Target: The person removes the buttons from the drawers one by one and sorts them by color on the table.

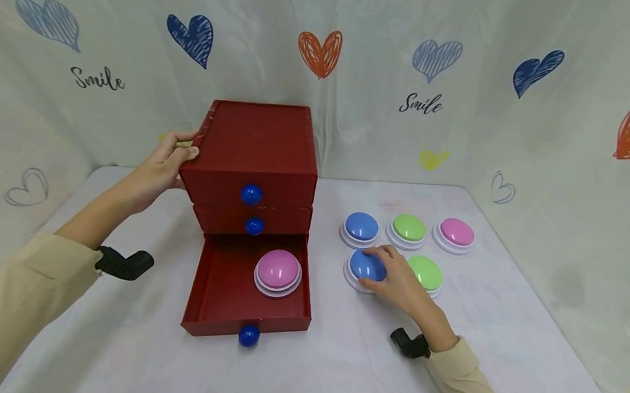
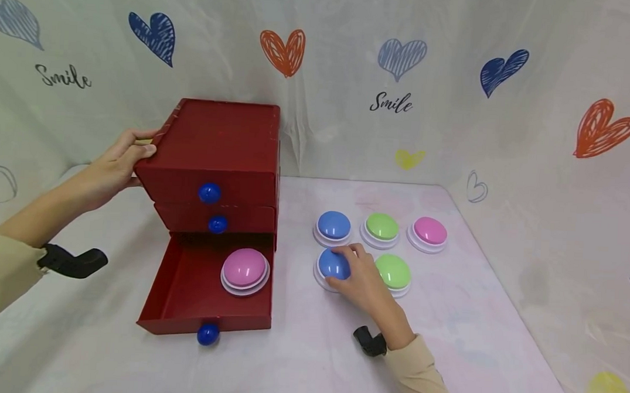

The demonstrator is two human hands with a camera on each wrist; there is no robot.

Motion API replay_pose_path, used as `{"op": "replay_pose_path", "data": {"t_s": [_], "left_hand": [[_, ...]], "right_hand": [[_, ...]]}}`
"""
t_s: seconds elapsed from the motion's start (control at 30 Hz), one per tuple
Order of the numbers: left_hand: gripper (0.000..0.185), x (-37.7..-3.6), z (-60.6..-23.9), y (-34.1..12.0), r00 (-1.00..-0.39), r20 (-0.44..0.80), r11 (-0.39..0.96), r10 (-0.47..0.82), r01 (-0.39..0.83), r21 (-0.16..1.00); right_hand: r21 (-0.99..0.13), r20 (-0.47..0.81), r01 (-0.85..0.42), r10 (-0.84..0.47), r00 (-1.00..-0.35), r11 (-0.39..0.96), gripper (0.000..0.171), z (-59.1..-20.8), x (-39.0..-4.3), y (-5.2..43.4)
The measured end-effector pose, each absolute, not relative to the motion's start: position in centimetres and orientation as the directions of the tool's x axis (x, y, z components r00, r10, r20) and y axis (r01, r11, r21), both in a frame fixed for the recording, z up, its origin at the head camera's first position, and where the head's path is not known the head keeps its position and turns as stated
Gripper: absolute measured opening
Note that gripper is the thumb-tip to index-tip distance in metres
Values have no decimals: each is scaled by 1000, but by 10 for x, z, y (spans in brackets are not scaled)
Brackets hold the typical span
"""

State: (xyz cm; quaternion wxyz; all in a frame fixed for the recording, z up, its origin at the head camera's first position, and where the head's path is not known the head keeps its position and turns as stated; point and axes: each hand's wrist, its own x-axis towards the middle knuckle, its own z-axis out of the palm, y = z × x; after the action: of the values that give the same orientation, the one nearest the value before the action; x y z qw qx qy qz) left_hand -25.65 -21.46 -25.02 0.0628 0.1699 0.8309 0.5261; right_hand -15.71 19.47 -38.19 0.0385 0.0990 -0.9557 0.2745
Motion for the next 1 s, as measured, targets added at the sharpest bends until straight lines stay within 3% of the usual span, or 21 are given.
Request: {"op": "replay_pose_path", "data": {"t_s": [1.0], "left_hand": [[48,-252,-253,-214,-935,93,389,341,230,892]], "right_hand": [[-517,58,-176,-171,-984,838,54,-384,-156,196]]}}
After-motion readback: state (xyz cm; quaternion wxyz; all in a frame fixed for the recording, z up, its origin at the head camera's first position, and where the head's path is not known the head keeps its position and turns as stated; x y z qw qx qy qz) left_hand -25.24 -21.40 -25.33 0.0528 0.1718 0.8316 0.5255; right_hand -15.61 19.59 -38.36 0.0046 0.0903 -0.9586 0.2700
